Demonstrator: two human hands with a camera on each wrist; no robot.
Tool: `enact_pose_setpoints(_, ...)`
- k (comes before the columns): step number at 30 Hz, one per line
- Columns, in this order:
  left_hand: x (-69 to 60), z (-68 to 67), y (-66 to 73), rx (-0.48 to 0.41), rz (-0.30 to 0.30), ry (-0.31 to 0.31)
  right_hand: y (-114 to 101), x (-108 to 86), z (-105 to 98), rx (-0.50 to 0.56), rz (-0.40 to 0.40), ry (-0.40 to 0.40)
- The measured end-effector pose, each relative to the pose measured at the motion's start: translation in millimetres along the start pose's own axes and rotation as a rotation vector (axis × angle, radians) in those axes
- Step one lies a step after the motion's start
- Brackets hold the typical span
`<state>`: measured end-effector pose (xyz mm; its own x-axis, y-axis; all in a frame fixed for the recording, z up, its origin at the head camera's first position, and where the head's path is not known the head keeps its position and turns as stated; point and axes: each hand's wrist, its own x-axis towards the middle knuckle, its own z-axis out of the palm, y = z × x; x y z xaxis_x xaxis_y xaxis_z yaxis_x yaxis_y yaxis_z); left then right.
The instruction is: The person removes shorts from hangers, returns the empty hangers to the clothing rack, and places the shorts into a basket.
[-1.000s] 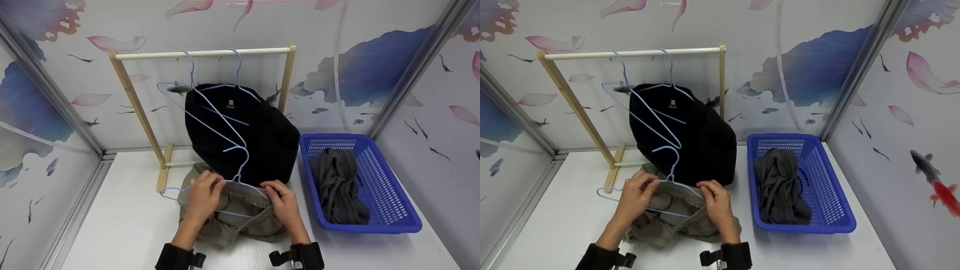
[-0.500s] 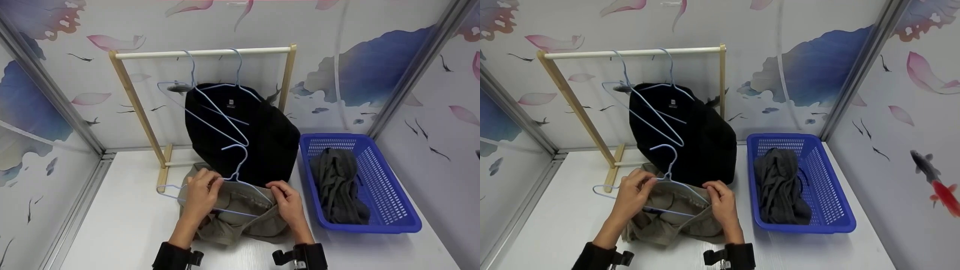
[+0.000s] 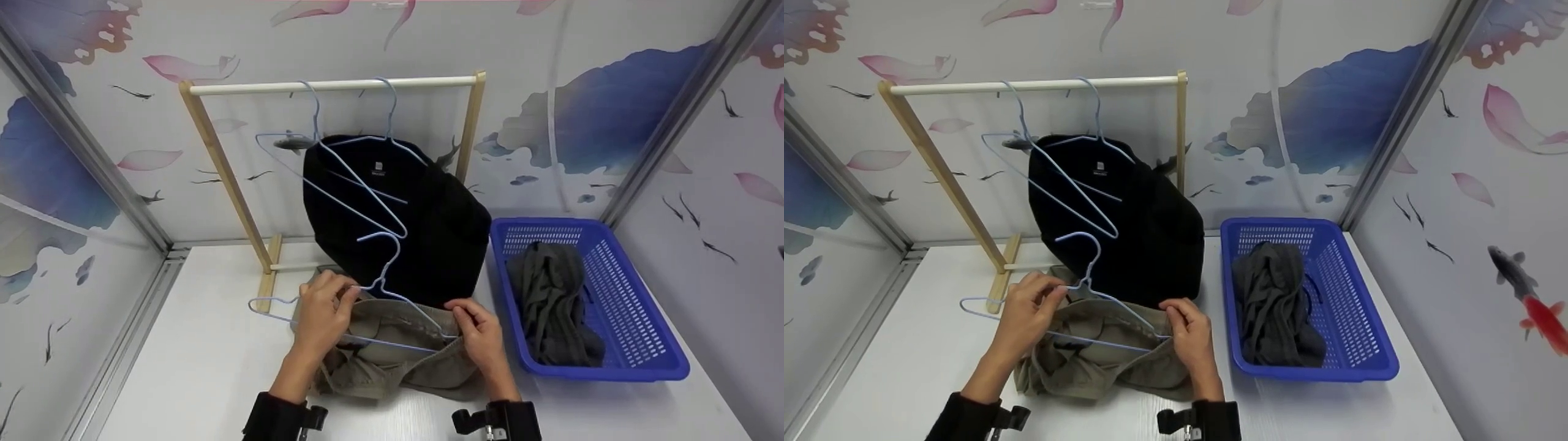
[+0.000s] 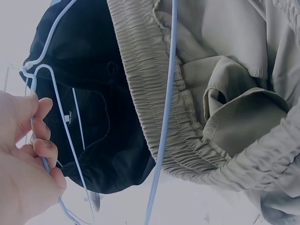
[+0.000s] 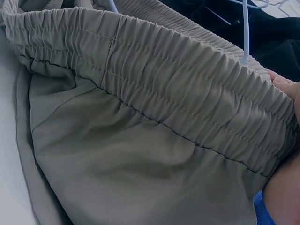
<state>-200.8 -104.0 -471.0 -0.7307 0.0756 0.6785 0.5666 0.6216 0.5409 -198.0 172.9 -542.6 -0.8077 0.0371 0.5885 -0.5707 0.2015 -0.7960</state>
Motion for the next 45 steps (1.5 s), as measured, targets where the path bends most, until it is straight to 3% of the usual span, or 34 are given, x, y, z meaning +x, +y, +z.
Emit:
enact_pose_setpoints(7, 1.1, -2.1, 0.3, -0.002, -0.001, 0.010, 10.6, -4.6, -3.2, 0.006, 0.018, 0.001)
enact_pose_setpoints(12, 2.1, -3.7, 1.2, 0.001, -0.001, 0.014, 13.1, -7.0, -4.7, -0.008, 0.080, 0.003)
enact_pose_setpoints(30, 5.0, -3.9, 3.4, 0.016, -0.023, 0.009, 26.5, -10.5, -16.1, -0.198, 0.190, -0.033)
enact_pose_setpoints(34, 5.3, -4.0, 3.9, 0.010, -0.020, 0.011, 23.0, -8.6, -18.4, -0.233, 0.207, -0.028)
enact_pose_setpoints(38, 5.3, -3.9, 4.1, 0.001, -0.012, 0.013, 13.9, -4.8, -17.1, -0.213, 0.166, -0.007)
enact_pose_setpoints(45, 5.5, -4.1, 5.3, -0.010, 0.006, 0.021, -23.3, 2.4, -15.0, -0.123, 0.120, -0.031)
